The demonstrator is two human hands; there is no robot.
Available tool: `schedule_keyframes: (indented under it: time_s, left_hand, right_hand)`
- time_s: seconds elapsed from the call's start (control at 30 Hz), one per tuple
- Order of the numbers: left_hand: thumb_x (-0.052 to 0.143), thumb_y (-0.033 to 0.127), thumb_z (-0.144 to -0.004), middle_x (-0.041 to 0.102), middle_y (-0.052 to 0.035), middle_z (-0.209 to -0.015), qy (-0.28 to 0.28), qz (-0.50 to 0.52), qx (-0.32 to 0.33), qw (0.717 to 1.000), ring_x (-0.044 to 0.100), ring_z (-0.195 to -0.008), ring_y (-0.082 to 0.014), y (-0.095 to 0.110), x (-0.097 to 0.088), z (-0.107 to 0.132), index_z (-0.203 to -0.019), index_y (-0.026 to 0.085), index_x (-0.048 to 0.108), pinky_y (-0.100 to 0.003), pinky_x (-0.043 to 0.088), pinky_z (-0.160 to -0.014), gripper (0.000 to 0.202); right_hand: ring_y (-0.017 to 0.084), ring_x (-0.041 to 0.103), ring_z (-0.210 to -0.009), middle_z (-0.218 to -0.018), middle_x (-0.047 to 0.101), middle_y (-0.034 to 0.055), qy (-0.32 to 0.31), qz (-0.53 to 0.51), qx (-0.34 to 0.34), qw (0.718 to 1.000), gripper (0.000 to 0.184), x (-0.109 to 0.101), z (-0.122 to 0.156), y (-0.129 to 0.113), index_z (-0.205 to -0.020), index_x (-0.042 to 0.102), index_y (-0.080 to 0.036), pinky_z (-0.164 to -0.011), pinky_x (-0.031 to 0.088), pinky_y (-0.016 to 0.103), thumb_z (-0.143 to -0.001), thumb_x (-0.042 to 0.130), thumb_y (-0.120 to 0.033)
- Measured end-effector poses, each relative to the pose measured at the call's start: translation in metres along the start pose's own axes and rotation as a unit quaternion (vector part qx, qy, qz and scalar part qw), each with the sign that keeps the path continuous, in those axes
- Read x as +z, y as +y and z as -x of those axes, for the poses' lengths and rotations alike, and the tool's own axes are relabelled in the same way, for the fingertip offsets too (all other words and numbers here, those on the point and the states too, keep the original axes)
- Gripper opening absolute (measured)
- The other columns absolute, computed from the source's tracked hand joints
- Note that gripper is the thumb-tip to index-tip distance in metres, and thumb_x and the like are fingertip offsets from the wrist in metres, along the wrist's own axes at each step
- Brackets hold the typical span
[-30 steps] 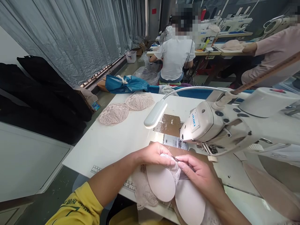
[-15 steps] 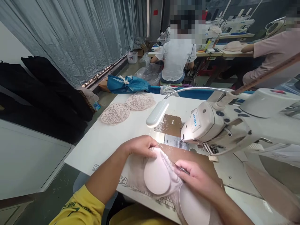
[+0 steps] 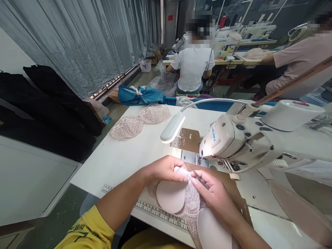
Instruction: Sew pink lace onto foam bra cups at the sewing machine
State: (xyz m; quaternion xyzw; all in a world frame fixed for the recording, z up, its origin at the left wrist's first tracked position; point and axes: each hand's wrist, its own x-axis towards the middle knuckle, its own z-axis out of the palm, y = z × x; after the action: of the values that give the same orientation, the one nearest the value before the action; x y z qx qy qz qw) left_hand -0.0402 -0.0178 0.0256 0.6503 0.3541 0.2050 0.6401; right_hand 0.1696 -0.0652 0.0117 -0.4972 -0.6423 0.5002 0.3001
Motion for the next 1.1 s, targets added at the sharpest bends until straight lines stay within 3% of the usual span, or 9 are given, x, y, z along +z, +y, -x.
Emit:
schedule_keyframes:
  time_s: [0.07,0.2,0.33,0.5,0.73,0.97,1.1]
  left_hand:
    - [0.072,0.037,-0.075,0.057,-0.0005,-0.074,0.001,0.017,-0.008,1.000,0.049,-0.067,-0.0097,-0.001,0.002,-0.001,-0.087,0.011,0.066,-0.019,0.037,-0.060,0.029]
    - [0.072,0.037,-0.076,0.062,-0.0024,-0.077,0.004,0.044,-0.009,0.999,0.054,-0.071,-0.0116,0.000,0.002,-0.001,-0.086,0.012,0.069,-0.021,0.041,-0.066,0.027]
    - [0.073,0.036,-0.075,0.067,-0.0050,-0.085,0.028,0.066,-0.019,0.997,0.058,-0.078,-0.0143,0.001,0.003,0.000,-0.088,0.013,0.072,-0.023,0.043,-0.072,0.027]
    - [0.077,0.040,-0.069,0.064,-0.0036,-0.072,0.034,0.100,-0.046,0.993,0.056,-0.069,-0.0128,0.001,0.007,-0.002,-0.086,0.011,0.074,-0.023,0.041,-0.065,0.034]
    - [0.079,0.039,-0.067,0.051,0.0030,-0.059,0.011,0.090,-0.049,0.995,0.041,-0.057,-0.0069,0.004,0.010,-0.004,-0.071,0.010,0.071,-0.020,0.032,-0.053,0.031]
    - [0.080,0.041,-0.065,0.049,0.0035,-0.060,0.003,0.099,-0.064,0.993,0.038,-0.057,-0.0067,0.003,0.011,-0.005,-0.078,0.010,0.073,-0.021,0.030,-0.053,0.034]
    - [0.079,0.040,-0.064,0.045,0.0031,-0.059,0.002,0.084,-0.072,0.994,0.035,-0.057,-0.0069,0.001,0.012,-0.005,-0.073,0.009,0.070,-0.020,0.025,-0.050,0.034]
  right_hand:
    - [0.019,0.060,-0.091,-0.095,0.064,0.0041,0.018,-0.025,-0.009,0.999,0.033,-0.002,0.000,0.007,-0.108,0.058,-0.022,-0.081,0.048,0.029,-0.090,0.049,-0.048]
    - [0.017,0.061,-0.074,-0.079,0.063,0.0023,0.028,-0.032,0.003,0.999,0.040,-0.009,0.001,0.018,-0.115,0.059,-0.022,-0.073,0.052,0.028,-0.090,0.047,-0.050]
    - [0.019,0.064,-0.085,-0.092,0.068,0.0051,0.021,-0.039,0.034,0.998,0.038,-0.013,0.003,0.018,-0.111,0.063,-0.023,-0.078,0.052,0.029,-0.084,0.057,-0.049]
    - [0.019,0.063,-0.087,-0.092,0.067,0.0041,-0.018,-0.035,0.032,0.999,0.034,-0.009,0.004,0.009,-0.108,0.060,-0.023,-0.077,0.051,0.031,-0.086,0.055,-0.049]
    - [0.018,0.062,-0.084,-0.089,0.066,0.0017,-0.012,0.005,0.008,1.000,0.027,-0.005,0.004,0.000,-0.100,0.062,-0.023,-0.074,0.048,0.030,-0.088,0.054,-0.045]
    - [0.018,0.063,-0.081,-0.089,0.069,0.0028,-0.019,0.000,-0.008,1.000,0.024,-0.011,0.003,0.000,-0.097,0.065,-0.022,-0.073,0.050,0.030,-0.087,0.055,-0.043]
    - [0.017,0.062,-0.079,-0.087,0.068,0.0027,-0.040,0.013,-0.018,0.999,0.026,-0.013,0.001,-0.002,-0.096,0.064,-0.022,-0.072,0.050,0.029,-0.087,0.054,-0.043]
